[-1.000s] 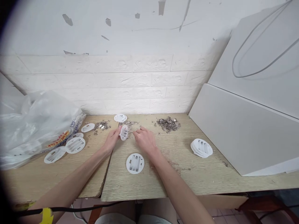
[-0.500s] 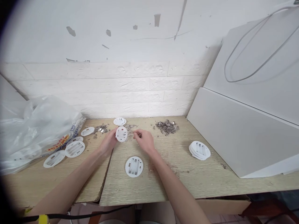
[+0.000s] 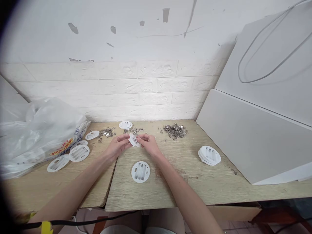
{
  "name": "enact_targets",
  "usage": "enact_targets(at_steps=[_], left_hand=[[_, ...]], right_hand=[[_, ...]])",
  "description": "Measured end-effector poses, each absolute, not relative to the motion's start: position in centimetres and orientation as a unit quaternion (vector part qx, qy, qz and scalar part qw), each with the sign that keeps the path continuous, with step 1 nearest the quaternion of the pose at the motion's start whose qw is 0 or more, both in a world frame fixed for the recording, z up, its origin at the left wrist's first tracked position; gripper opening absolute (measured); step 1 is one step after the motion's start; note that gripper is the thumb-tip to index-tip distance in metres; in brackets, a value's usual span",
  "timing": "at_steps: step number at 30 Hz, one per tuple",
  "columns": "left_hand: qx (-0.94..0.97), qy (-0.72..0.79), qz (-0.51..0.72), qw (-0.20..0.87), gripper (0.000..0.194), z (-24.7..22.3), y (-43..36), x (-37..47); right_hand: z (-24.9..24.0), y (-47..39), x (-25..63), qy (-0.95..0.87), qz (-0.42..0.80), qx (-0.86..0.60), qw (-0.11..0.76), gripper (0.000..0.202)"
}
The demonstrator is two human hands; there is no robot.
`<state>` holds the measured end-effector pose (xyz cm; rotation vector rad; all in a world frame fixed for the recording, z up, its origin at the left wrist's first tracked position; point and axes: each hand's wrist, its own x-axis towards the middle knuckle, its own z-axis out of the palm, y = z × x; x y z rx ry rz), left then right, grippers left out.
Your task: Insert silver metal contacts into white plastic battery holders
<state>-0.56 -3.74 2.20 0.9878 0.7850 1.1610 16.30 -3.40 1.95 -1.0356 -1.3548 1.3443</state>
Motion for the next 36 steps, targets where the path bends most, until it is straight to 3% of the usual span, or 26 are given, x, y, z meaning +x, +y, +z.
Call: enact_targets(at_steps=[22,30,36], left_hand=[[0.461,0.393,0.499,0.621,0.033,1.6,-3.3,-0.7],[0.485,0.385,0.477,0.624,0.033,1.5,-3.3,-0.7],[0.553,0.418,0.458,0.556,0.035,1.9,-3.5,-0.7]], right_hand=[[1.5,-3.6,15.7,-0.544,0.579,-0.402,0.455,0.032],[1.3,-3.1,16.0,-0.507,0.571,-0.419,0.491,0.035],[0.8,-2.8,16.1,-0.537,0.527,-0.433,0.496,0.032]])
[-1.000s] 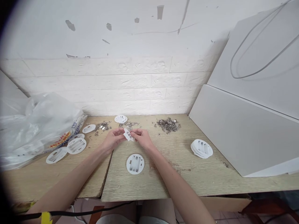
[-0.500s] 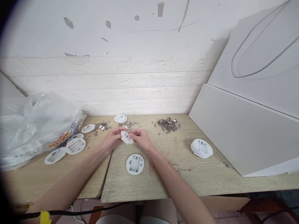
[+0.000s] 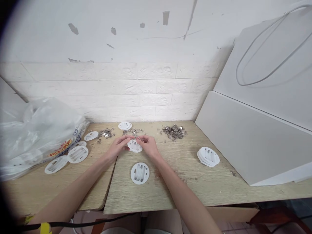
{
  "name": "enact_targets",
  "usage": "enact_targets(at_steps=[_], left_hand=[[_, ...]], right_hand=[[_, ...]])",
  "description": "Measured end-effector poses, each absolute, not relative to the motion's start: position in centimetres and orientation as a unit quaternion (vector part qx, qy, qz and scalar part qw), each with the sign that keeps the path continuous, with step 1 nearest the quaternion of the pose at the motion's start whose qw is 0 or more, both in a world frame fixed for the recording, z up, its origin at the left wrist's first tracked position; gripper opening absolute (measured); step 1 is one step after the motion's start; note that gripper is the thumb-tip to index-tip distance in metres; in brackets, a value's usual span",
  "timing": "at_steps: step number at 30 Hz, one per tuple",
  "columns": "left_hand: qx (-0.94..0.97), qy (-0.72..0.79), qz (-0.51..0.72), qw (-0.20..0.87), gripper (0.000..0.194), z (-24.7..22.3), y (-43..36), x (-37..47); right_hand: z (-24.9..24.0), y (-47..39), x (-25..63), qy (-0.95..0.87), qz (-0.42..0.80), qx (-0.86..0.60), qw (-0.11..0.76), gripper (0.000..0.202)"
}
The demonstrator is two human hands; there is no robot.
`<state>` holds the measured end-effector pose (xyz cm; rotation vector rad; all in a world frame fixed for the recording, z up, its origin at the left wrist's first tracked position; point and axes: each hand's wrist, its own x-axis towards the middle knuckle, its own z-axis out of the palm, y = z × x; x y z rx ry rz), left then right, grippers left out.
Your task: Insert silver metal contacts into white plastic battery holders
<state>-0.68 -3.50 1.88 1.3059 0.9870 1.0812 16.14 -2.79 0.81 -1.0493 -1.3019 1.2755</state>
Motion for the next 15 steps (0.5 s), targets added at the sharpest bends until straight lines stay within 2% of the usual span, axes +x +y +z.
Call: enact_targets(at_steps=[15], left_hand=[[0.689,0.431,0.411,0.413,0.026,0.5,-3.3,-0.6]], right_hand=[[0.8,-3.1,15.9,-0.637,0.396,-0.465,0.470,0.026]])
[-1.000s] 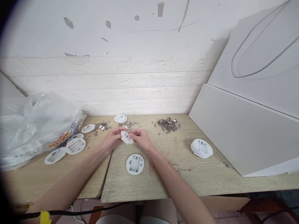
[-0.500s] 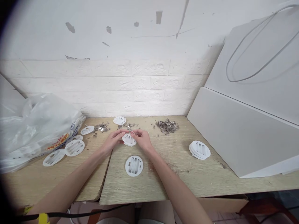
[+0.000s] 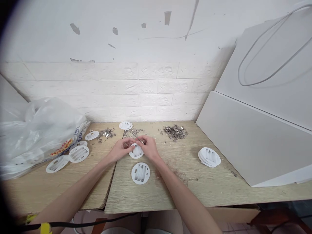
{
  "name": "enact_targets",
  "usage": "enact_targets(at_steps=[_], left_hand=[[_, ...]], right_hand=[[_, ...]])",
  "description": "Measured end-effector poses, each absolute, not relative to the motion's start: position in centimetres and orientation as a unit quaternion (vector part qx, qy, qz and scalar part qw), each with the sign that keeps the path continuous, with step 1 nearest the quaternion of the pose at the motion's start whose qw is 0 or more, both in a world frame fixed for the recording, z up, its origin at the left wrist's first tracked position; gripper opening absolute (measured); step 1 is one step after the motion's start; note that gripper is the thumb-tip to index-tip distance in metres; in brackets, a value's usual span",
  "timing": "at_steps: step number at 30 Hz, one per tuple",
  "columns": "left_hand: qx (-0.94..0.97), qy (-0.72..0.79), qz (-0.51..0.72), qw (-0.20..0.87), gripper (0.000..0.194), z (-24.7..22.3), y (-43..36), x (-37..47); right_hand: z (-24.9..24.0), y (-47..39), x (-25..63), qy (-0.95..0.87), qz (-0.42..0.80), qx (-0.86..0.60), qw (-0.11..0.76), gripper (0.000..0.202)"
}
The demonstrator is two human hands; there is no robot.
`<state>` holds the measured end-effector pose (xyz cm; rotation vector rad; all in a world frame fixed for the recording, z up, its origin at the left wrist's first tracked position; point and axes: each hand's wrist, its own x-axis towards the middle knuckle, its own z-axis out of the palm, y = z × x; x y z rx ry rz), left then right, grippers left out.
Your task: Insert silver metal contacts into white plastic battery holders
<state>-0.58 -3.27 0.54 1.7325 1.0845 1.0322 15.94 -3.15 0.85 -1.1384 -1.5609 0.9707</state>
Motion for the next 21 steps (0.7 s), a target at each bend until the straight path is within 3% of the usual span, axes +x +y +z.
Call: enact_targets(at_steps=[21], left_hand=[[0.728,0.474,0.406,0.285,0.018,0.68,-3.29,-0.56]], right_hand=[[0.82,-3.37,15.80,-0.710,0.301,-0.435,0.465,0.017]])
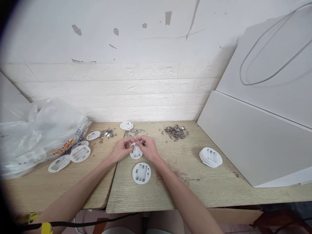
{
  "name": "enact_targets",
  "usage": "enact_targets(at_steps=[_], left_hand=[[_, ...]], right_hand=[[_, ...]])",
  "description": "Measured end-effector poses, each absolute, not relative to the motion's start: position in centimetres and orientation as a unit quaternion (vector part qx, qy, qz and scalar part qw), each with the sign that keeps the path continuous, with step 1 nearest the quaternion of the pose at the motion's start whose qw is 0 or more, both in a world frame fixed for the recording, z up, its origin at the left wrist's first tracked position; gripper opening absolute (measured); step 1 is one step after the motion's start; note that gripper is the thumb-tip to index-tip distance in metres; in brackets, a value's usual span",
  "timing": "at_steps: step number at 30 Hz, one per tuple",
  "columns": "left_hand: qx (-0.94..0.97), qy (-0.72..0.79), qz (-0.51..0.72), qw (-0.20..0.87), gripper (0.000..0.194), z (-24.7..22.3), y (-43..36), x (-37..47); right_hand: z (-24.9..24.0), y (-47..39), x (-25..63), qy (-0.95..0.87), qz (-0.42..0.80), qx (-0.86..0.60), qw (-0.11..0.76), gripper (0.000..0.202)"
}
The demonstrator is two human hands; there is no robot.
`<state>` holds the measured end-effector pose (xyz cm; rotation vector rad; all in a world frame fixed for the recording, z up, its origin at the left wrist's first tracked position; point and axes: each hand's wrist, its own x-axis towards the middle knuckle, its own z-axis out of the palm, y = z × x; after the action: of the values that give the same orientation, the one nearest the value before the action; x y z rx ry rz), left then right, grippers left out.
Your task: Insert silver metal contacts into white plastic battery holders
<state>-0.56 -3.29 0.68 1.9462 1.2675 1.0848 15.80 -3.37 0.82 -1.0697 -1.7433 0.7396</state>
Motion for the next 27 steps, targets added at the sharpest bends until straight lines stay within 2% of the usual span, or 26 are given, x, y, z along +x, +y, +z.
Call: enact_targets(at_steps=[8,12,15,21,27], left_hand=[[0.762,0.464,0.363,0.269,0.026,0.8,-3.6,-0.4],[0.764,0.459,0.350,0.288,0.023,0.7,-3.8,-0.5],[0.748,0.443,0.363,0.336,0.022,0.3,-3.6,-0.5],[0.665,0.380,0.398,0.505,0.026,-0.3,-3.2,-0.3],[0.636,0.388,0.417,0.521,0.028,-0.1,-3.4,-0.1]], right_hand=[[0.9,-3.7,15.6,-0.730,0.269,-0.408,0.478,0.016],[1.0,-4.0,15.4,-0.732,0.257,-0.396,0.491,0.016],[0.8,-4.0,15.3,-0.727,0.255,-0.393,0.501,0.016],[0.9,-4.2,15.1,-0.727,0.242,-0.381,0.518,0.016],[0.9,-4.3,15.1,-0.722,0.249,-0.377,0.523,0.017]])
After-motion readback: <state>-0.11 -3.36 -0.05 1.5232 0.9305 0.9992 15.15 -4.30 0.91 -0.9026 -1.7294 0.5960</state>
